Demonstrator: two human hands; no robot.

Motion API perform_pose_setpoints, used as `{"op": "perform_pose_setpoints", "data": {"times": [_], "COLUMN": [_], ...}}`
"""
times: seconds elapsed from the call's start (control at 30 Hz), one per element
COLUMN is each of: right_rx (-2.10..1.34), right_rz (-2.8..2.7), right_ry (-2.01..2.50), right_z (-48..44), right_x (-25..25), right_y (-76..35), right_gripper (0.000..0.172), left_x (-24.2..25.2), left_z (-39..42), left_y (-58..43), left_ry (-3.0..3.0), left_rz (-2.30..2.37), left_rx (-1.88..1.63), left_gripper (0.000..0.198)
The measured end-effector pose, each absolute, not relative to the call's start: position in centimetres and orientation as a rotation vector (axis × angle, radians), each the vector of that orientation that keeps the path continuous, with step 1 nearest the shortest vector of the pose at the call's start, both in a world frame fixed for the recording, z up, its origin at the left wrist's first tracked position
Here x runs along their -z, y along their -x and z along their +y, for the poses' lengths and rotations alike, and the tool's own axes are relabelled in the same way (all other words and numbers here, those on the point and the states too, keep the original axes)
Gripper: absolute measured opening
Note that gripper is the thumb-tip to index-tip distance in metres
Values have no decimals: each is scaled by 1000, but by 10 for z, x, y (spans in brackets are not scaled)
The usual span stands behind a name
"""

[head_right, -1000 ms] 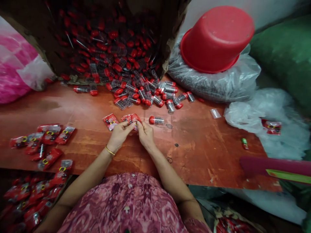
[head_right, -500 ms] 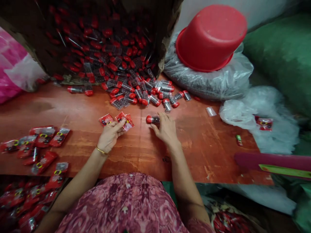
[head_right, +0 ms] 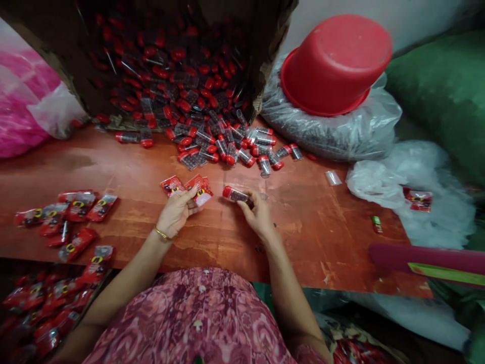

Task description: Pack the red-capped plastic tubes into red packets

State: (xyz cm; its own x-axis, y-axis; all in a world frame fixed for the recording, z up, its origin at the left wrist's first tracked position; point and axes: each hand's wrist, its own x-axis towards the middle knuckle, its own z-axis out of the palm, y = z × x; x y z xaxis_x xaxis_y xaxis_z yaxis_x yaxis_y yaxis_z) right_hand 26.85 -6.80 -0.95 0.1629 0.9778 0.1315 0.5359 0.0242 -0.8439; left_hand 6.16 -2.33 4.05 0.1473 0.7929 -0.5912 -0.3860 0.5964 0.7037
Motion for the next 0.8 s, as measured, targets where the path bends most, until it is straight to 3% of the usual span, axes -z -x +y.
{"op": "perform_pose_setpoints", "data": {"times": [0.2, 0.63, 0.8], "right_rx": [-1077, -1176, -1213], "right_rz": [-1167, -1083, -1066], "right_ry": [1335, 1353, 1357], "right_z": [-107, -109, -111], "right_x": [-23, -37, -39], "right_y": [-238, -218, -217], "right_gripper": [21, 19, 19], "left_x": [-42, -51, -41], "left_z": [-23, -28, -27], "left_y": [-64, -67, -69], "left_ry": [-454, -527, -697], "left_rz": [1166, 1168, 1195], "left_rx": [-933, -892, -1026], "left_gripper": [46, 48, 43]}}
